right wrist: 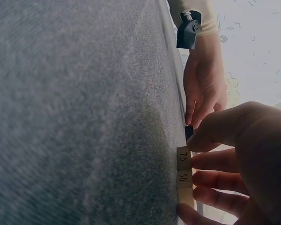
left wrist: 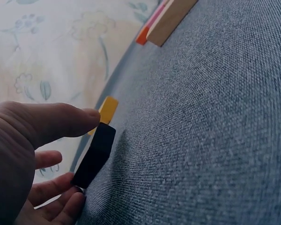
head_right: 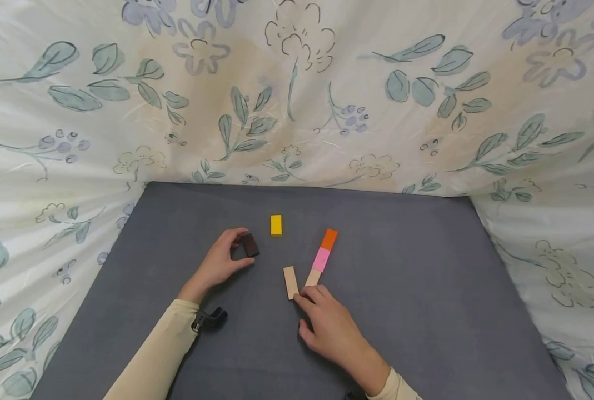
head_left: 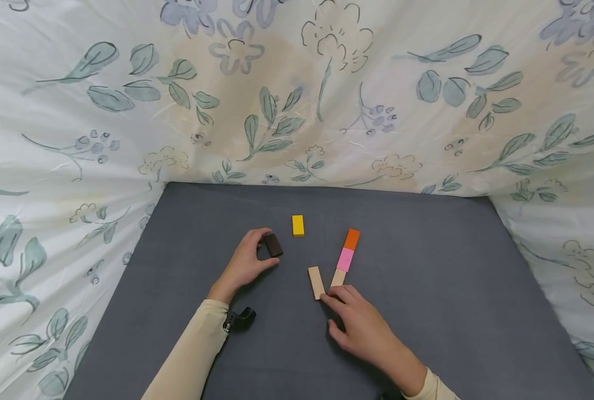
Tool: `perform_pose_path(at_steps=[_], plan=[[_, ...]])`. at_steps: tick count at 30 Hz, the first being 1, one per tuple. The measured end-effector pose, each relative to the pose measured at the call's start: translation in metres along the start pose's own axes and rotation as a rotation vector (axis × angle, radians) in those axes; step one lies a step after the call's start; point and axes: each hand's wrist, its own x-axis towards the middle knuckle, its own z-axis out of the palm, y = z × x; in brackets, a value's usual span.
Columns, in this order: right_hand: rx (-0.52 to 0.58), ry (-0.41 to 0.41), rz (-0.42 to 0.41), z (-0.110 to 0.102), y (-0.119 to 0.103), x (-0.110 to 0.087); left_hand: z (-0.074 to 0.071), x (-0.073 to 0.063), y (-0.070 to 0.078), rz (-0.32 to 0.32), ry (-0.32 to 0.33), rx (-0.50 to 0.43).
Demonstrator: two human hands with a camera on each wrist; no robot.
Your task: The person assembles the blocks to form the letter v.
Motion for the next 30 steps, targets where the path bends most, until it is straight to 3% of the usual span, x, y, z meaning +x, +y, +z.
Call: perform_pose_path(at_steps=[20,30], plan=[[0.004,-0.013,0.027,-0.0001,-0.0038,-0.0015,0.0002,0.0029,-0.0034,-0.007,0.014,0.01],[-0.002,0.001,0.029,0.0016,-0.0025,-0.0018,-0.0016,0.0069,-0.0007,-0.01,0.012,0.064]])
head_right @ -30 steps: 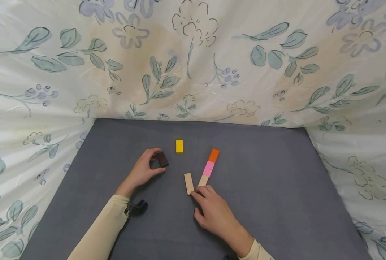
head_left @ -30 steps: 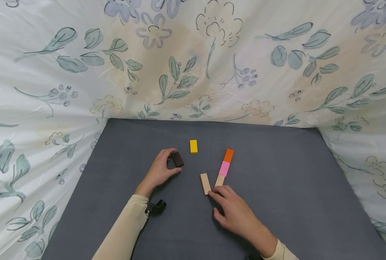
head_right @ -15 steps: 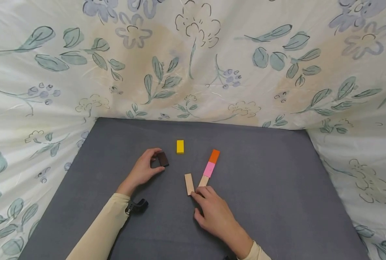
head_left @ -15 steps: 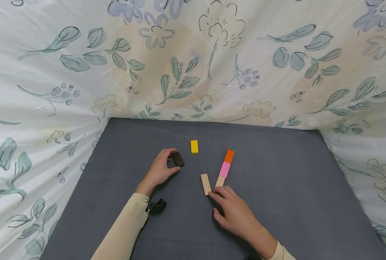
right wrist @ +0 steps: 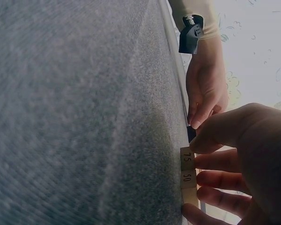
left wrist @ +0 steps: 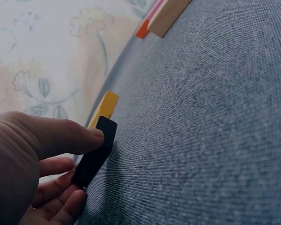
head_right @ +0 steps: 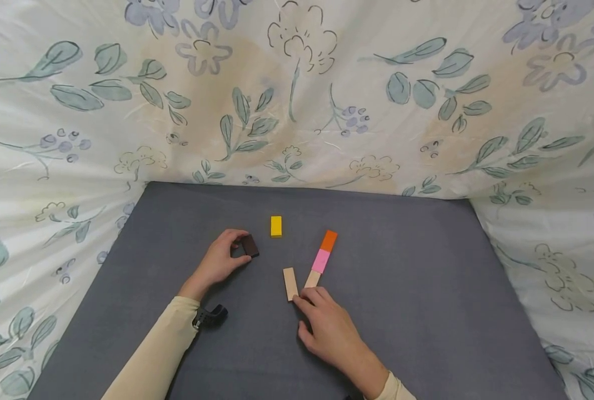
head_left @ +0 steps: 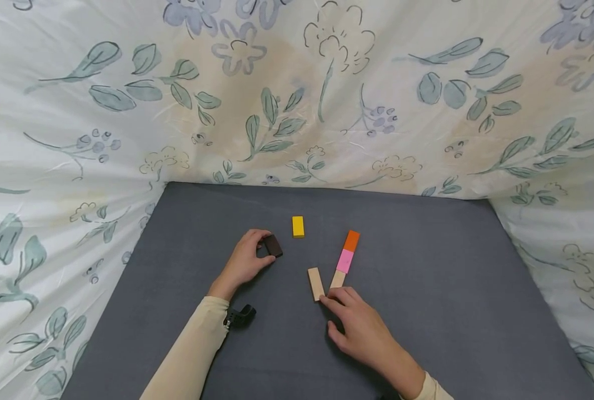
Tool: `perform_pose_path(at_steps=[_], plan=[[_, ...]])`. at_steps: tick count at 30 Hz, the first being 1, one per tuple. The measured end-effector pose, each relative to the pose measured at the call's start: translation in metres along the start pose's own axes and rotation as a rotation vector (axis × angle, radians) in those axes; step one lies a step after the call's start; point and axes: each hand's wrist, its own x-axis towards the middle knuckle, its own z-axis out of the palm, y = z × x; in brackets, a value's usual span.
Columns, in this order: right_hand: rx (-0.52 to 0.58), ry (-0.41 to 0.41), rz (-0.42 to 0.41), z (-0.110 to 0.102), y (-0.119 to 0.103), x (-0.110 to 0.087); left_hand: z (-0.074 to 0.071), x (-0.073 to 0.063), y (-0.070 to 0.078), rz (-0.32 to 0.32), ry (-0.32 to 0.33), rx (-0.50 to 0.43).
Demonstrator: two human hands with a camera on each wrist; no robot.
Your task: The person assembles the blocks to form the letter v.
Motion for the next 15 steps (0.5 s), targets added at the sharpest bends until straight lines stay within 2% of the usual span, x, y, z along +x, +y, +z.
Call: perform_pose_path(at_steps=[15], plan=[[0.001,0.001,0.009,0.0006,-0.0006,-0.0002,0.0005,0.0011,0.0015,-0.04,-0.004,-0.029]])
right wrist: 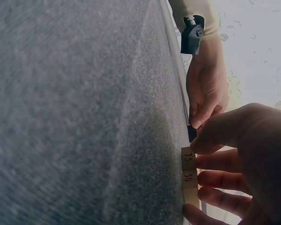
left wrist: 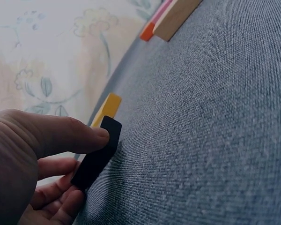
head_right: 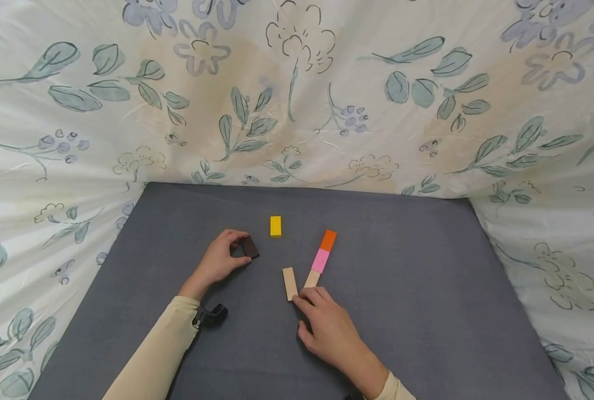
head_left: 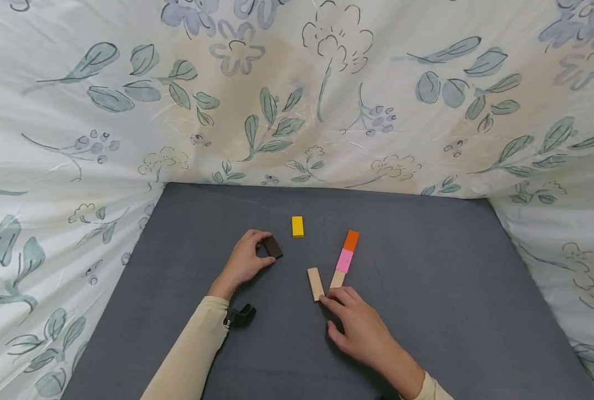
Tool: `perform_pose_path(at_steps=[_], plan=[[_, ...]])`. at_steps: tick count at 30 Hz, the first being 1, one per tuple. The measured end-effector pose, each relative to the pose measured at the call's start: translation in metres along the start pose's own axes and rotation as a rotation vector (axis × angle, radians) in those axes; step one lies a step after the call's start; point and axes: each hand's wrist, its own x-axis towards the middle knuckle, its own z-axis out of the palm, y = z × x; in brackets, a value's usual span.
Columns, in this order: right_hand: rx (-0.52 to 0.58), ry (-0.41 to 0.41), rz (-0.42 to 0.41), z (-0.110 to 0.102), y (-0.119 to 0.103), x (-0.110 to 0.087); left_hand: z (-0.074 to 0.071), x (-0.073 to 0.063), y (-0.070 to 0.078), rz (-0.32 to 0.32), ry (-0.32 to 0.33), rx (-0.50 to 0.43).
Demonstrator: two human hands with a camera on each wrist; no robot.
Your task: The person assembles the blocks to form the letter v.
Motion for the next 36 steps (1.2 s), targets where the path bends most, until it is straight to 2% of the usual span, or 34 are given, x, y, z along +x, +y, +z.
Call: perform_pose_path(at_steps=[9,29,36], plan=[[-0.009,0.0,0.007,0.001,-0.001,-0.002,0.002,-0.001,0.002,-0.029,-0.003,-0.039],[-0.022,-0.003,0.018,0.0,-0.002,0.0,0.001,-0.003,0.009,0.071,-0.028,-0.035],[-0.021,-0.006,0.021,0.001,-0.002,0.0,0.001,-0.001,0.014,0.074,-0.036,-0.045]])
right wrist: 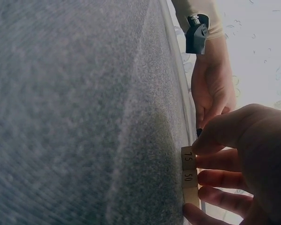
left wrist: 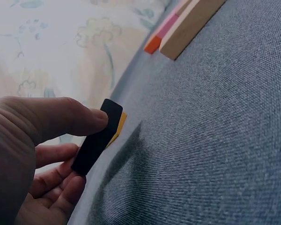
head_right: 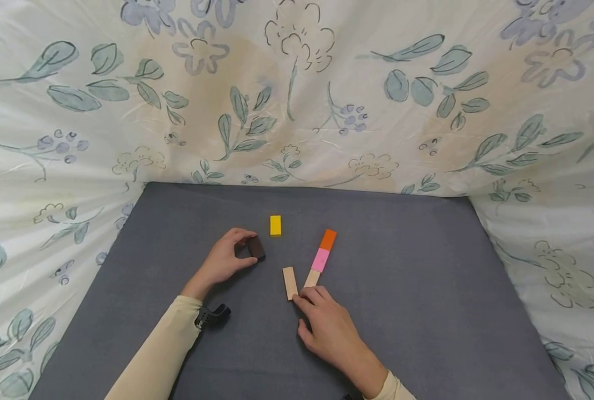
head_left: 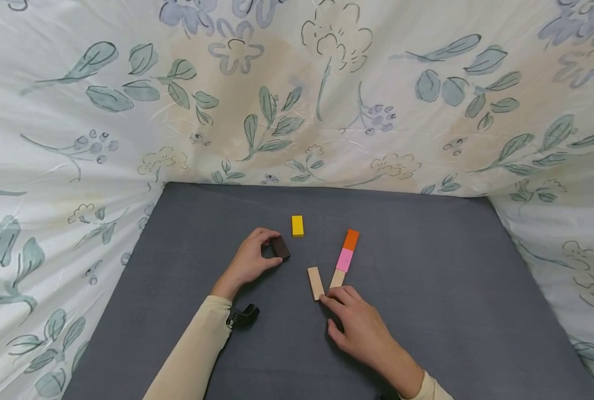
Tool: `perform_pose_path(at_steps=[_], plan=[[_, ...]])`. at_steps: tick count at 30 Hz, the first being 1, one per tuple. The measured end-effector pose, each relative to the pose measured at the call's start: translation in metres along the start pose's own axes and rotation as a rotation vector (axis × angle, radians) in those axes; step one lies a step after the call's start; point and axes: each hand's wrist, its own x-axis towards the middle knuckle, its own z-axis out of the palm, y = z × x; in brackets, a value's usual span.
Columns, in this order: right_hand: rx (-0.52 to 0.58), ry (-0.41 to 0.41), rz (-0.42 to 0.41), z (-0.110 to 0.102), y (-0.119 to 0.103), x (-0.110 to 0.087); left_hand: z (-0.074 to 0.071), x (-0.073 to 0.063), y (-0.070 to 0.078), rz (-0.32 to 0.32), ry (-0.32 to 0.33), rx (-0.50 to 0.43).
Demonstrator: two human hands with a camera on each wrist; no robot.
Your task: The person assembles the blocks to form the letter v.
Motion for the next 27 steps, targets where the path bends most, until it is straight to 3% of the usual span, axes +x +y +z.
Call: perform_pose_path(at_steps=[27], plan=[[-0.001,0.031,-0.018,0.003,0.003,-0.001,0.003,0.006,0.016,0.027,0.003,0.006]])
